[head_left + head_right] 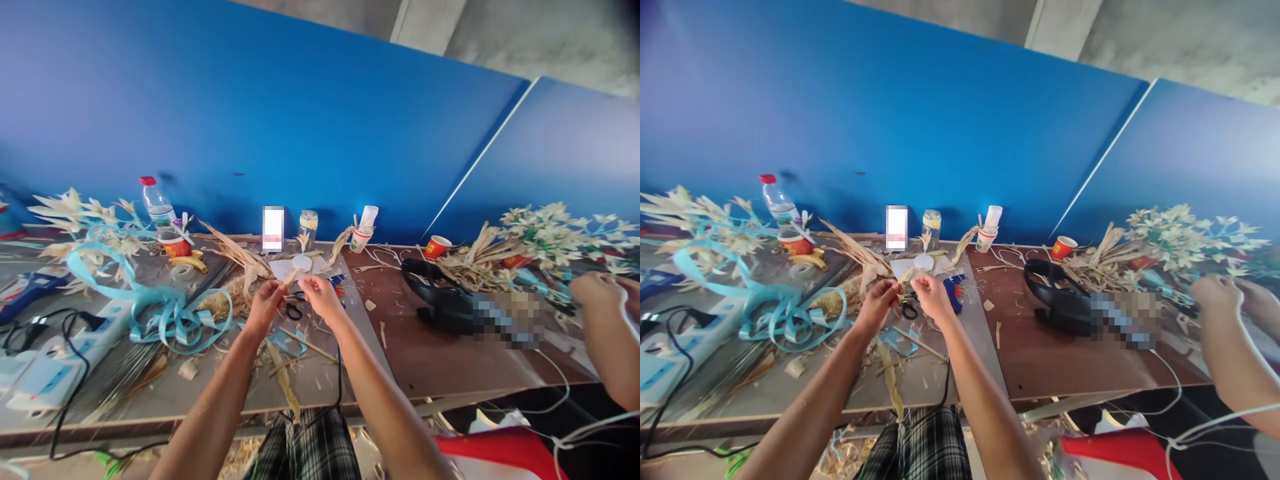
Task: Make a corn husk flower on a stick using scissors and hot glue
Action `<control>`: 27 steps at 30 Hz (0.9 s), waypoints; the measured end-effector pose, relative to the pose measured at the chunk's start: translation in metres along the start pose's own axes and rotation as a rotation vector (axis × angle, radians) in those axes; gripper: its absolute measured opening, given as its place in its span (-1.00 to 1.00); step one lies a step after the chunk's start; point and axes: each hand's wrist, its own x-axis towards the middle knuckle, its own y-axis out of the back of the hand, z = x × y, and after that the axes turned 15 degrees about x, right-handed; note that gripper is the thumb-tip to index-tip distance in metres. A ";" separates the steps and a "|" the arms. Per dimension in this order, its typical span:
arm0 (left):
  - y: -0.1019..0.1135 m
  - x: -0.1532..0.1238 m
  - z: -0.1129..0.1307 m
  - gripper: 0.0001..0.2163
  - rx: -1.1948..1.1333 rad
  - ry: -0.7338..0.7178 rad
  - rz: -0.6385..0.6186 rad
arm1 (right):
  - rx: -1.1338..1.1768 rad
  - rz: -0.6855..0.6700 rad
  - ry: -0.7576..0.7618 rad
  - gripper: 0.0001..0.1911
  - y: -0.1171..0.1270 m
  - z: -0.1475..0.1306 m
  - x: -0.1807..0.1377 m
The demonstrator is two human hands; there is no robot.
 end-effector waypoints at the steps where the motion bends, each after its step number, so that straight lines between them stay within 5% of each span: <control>1: 0.001 0.000 0.000 -0.71 -0.002 -0.004 0.003 | -0.061 -0.053 0.012 -0.70 0.001 -0.007 -0.004; 6: 0.002 -0.002 0.004 -0.75 0.000 -0.038 0.023 | -0.452 -0.315 0.024 -0.79 0.006 -0.036 -0.035; 14: 0.003 -0.004 0.007 -0.80 -0.067 -0.047 -0.020 | -1.041 -0.388 -0.036 -0.84 0.003 -0.017 -0.075; 19: 0.006 -0.002 0.002 -0.79 -0.096 -0.046 -0.028 | -1.001 -0.412 -0.047 -0.81 0.007 -0.009 -0.070; 27: 0.009 0.002 -0.002 -0.73 -0.171 -0.011 -0.018 | -0.691 -0.232 -0.029 -0.69 0.026 -0.024 -0.052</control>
